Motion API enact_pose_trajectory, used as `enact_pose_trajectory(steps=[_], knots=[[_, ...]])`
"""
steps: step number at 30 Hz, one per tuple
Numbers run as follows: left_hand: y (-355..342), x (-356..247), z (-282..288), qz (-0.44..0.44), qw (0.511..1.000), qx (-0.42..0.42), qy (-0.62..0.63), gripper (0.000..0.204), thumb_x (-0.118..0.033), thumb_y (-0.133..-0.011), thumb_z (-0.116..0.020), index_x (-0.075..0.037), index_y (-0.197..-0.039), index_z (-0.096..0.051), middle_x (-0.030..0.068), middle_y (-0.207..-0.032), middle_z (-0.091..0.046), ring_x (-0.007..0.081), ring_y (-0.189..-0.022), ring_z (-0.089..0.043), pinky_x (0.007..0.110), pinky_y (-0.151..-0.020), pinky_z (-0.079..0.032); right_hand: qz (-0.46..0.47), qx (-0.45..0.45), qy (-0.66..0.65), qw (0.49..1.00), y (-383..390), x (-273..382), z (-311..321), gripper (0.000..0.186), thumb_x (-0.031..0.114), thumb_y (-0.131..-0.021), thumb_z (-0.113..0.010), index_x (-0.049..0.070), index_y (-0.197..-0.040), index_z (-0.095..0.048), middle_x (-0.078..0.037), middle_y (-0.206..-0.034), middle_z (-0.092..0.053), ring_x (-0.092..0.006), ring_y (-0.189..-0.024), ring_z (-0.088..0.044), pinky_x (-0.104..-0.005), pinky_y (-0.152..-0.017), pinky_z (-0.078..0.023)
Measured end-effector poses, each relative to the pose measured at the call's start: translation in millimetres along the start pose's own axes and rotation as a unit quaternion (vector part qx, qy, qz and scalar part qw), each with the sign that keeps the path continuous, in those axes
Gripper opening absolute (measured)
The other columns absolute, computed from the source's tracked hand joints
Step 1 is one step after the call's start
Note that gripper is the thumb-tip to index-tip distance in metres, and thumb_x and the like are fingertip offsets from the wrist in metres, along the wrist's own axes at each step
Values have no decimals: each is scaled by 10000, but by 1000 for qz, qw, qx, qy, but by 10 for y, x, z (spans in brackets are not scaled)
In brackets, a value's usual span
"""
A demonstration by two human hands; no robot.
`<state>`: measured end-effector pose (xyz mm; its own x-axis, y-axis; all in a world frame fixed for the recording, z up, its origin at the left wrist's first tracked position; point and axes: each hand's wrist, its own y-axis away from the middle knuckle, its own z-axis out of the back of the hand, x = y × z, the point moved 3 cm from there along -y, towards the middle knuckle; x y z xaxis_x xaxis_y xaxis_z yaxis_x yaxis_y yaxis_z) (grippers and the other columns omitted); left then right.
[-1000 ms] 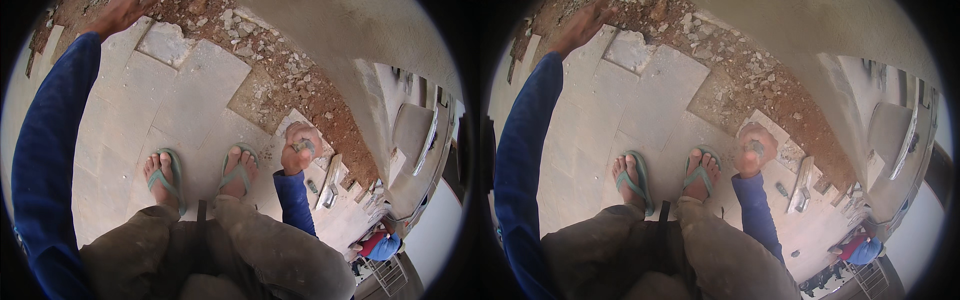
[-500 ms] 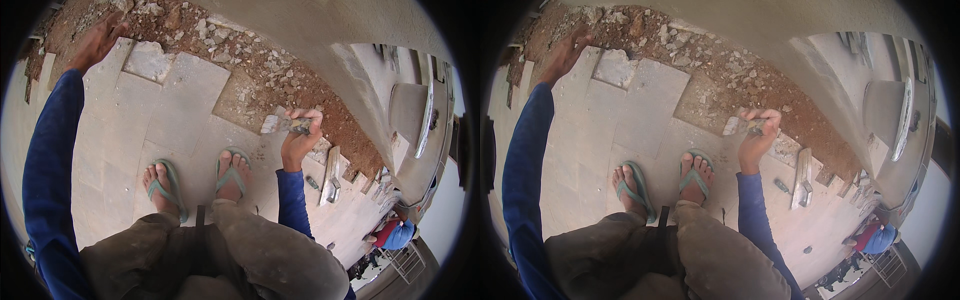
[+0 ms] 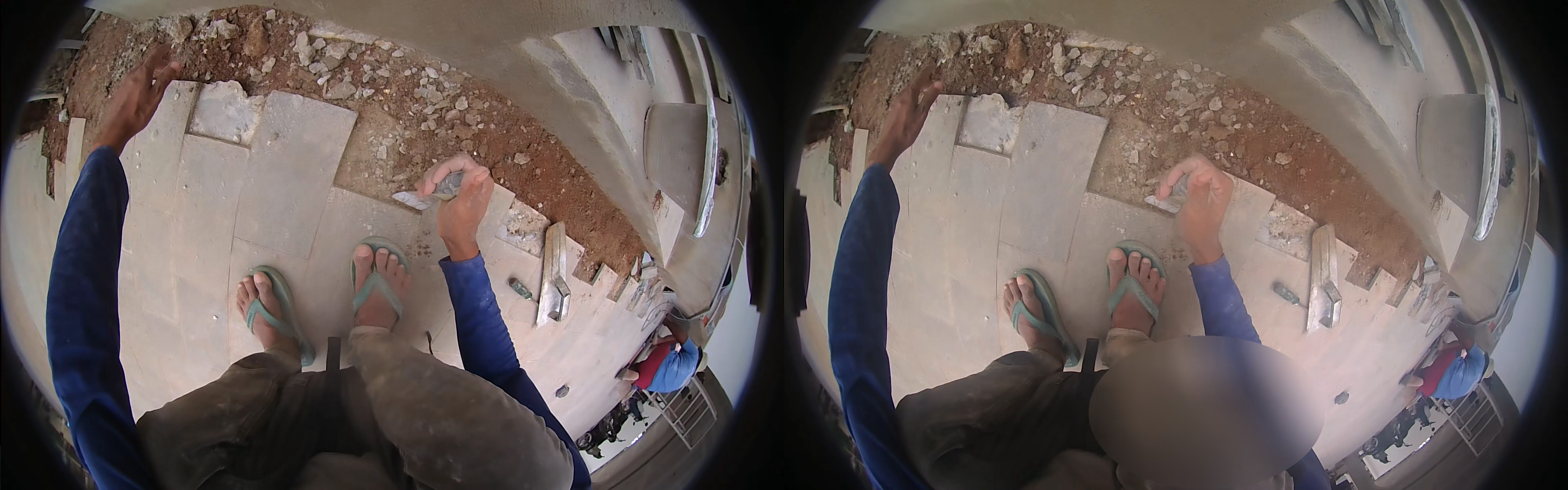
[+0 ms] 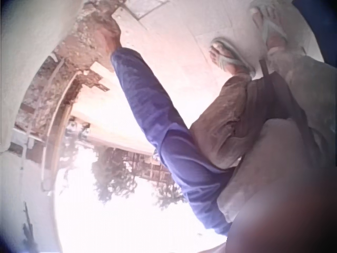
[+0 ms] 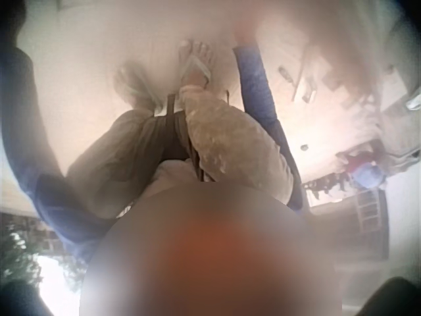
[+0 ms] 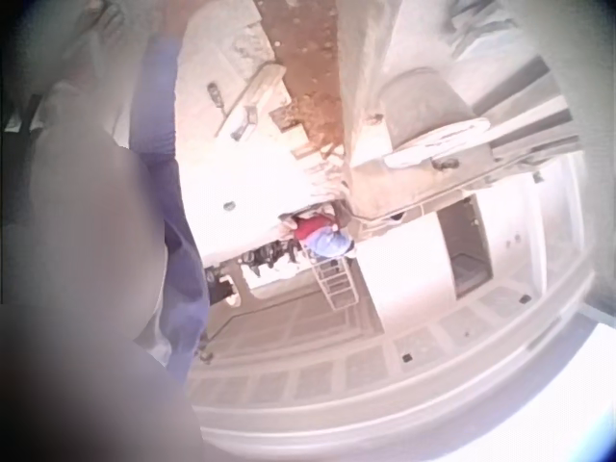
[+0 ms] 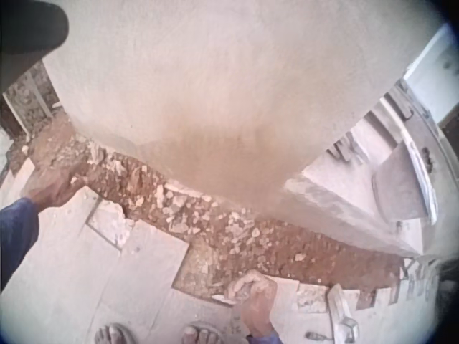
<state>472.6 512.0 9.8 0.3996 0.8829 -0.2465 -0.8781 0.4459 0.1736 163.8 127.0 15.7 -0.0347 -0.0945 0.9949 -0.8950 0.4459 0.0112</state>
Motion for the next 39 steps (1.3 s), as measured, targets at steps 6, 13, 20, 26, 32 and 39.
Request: enact_pose_trajectory(steps=[6,13,20,26,32,39], knots=[[75,154,-52,7,1000,0,19,729,-599,-1002,-375,-28,-1454,-412,276,-1313,-579,413,-1241,-551,487,-1054,-419,47,47,-34,997,38,318,-38,630,608,-979,-421,39,-713,-476,-90,-534,-480,-161,-438,-424,-288,-425,-361],[19,65,40,14,999,-28,40,738,-603,-1003,-366,-22,-1456,-408,278,-1308,-582,427,-1225,-562,496,-1044,-427,-27,-44,-72,996,-31,207,24,545,512,-1009,-404,58,-716,-472,-68,-521,-459,-163,-421,-405,-301,-412,-352],[-22,139,56,17,1000,-15,16,789,-642,-982,-376,-19,-1466,-399,262,-1314,-586,409,-1255,-544,499,-1057,-419,-79,-76,-51,993,-85,38,54,516,474,-1005,-404,62,-699,-455,-62,-505,-442,-155,-403,-385,-314,-392,-315],[97,235,-7,9,997,-45,55,708,-605,-1002,-371,-53,-1440,-437,264,-1310,-586,413,-1231,-560,483,-1034,-439,-71,-21,10,997,-14,61,-23,484,465,-1002,-392,78,-721,-465,-55,-506,-426,-154,-421,-386,-310,-430,-336],[77,139,61,35,997,-7,74,678,-598,-1007,-365,-96,-1458,-423,266,-1309,-586,412,-1241,-555,508,-1030,-440,-89,-66,-101,989,-335,316,-106,513,379,-980,-423,39,-599,-457,-57,-464,-471,-129,-421,-429,-280,-415,-320],[71,125,75,42,998,-17,52,686,-596,-1005,-373,-95,-1470,-415,293,-1300,-581,424,-1219,-569,503,-1022,-443,-64,-27,-67,995,-280,332,-92,489,377,-984,-431,34,-640,-488,-49,-504,-495,-115,-434,-439,-273,-415,-313]])
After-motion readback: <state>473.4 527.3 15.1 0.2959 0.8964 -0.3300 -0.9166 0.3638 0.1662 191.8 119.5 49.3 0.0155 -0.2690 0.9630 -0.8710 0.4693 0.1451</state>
